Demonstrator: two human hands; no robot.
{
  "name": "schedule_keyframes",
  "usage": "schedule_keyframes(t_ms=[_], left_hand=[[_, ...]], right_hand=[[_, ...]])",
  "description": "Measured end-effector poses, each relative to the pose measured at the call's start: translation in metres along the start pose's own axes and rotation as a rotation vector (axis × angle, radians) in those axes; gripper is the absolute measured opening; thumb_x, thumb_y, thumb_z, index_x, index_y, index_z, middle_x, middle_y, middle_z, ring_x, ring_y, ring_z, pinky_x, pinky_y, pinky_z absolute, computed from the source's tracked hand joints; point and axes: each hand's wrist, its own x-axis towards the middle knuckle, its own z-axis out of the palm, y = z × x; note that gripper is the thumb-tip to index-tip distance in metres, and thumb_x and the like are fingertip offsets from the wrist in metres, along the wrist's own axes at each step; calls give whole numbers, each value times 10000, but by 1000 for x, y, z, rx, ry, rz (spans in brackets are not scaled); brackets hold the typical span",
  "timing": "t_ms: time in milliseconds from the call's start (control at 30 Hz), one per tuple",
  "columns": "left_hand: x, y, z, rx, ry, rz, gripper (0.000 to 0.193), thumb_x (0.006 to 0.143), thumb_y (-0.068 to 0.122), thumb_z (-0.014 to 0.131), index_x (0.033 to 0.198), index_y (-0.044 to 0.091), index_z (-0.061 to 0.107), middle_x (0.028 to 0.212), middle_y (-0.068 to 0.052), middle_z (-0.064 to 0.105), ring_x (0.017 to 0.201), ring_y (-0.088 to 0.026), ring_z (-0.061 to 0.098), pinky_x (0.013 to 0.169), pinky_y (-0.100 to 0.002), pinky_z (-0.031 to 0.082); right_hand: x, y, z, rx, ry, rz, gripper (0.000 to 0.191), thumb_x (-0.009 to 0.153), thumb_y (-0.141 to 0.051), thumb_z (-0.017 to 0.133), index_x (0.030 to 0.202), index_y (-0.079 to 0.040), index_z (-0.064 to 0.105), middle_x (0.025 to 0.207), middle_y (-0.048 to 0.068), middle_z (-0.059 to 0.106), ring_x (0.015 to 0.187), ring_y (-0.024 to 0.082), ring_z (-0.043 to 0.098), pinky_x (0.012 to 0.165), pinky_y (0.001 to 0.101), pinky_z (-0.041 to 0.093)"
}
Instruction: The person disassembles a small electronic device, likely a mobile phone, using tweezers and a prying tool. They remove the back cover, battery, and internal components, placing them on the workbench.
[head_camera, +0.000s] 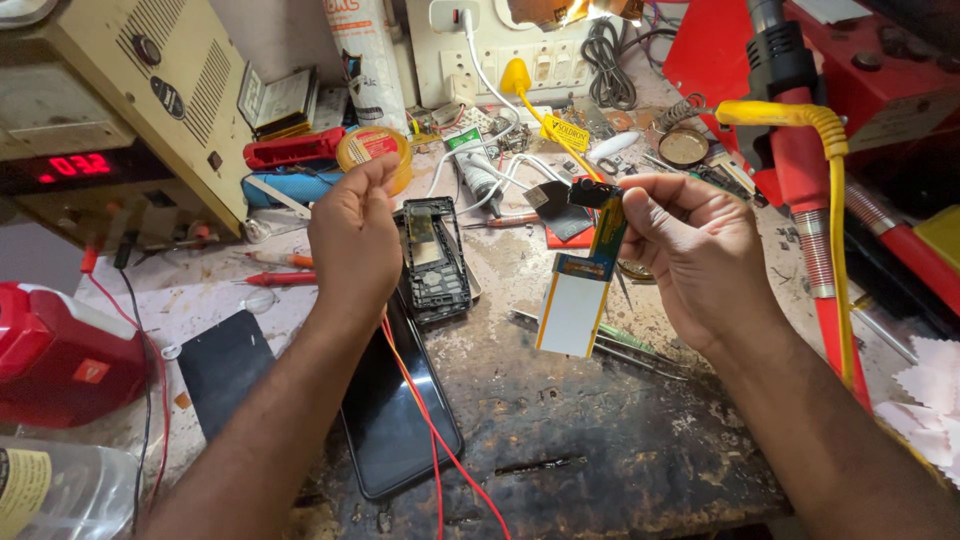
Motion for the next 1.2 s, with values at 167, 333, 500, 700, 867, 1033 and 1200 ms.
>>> schedule_keyframes(t_ms=[167, 333, 500, 700, 867, 1033, 1200], left_hand=[[-25, 41, 24, -243, -197, -259, 259, 1004, 141, 581, 1193, 20, 712, 1045, -68, 749, 892, -124, 668, 776, -259, 559], [-75, 86, 42, 60, -418, 37, 559, 878, 345, 768, 1308, 19, 622, 1175, -145, 744, 986, -223, 751, 824, -346, 603], [-91, 98, 45, 205, -410, 221, 811, 789, 382, 855, 1393, -47, 526, 1197, -238, 688, 1045, -321, 716, 877, -415, 591], [-76, 78, 45, -491, -718, -453, 749, 943, 254, 669, 1609, 80, 371, 1271, -182, 687, 1074, -249, 712, 899, -390, 590], [-66, 62, 40, -1033, -743, -610, 583, 1061, 162, 464, 1614, 85, 296, 1388, -189, 588, 1195, -280, 650, 996, -422, 554], [-64, 58, 36, -1135, -713, -677, 507, 1098, 191, 377, 1584, 53, 340, 1451, -198, 575, 1251, -273, 618, 1042, -453, 543], [-62, 59, 35, -1086, -703, -663, 493, 1091, 226, 353, 1550, 45, 354, 1427, -222, 573, 1254, -343, 625, 1059, -456, 530]], right_hand=[[-1, 0, 1, 6, 6, 2, 141, 997, -66, 692, 1123, -4, 702, 943, 52, 732, 741, 87, 662, 687, 229, 565], [-4, -2, 5, 1, 80, -8, 135, 973, -56, 703, 1100, -12, 699, 927, 57, 732, 734, 96, 677, 680, 238, 578], [-12, -2, 13, -162, 65, -182, 153, 976, -60, 744, 1099, 9, 684, 930, 82, 729, 754, 115, 682, 684, 257, 592], [-18, -4, 20, -185, 91, -155, 146, 1001, -87, 694, 1115, 4, 694, 895, 69, 721, 743, 112, 695, 657, 269, 614], [-19, -10, 25, -467, 41, -160, 161, 974, -57, 723, 1115, 22, 718, 908, 93, 751, 761, 104, 701, 668, 253, 584], [-26, -14, 37, -777, -138, -85, 524, 743, -138, 869, 1238, -72, 710, 1029, 61, 771, 790, 96, 708, 680, 217, 600], [-28, -20, 44, -949, -249, -374, 759, 657, -243, 942, 1330, -61, 643, 1225, 69, 700, 997, 105, 706, 758, 242, 589]])
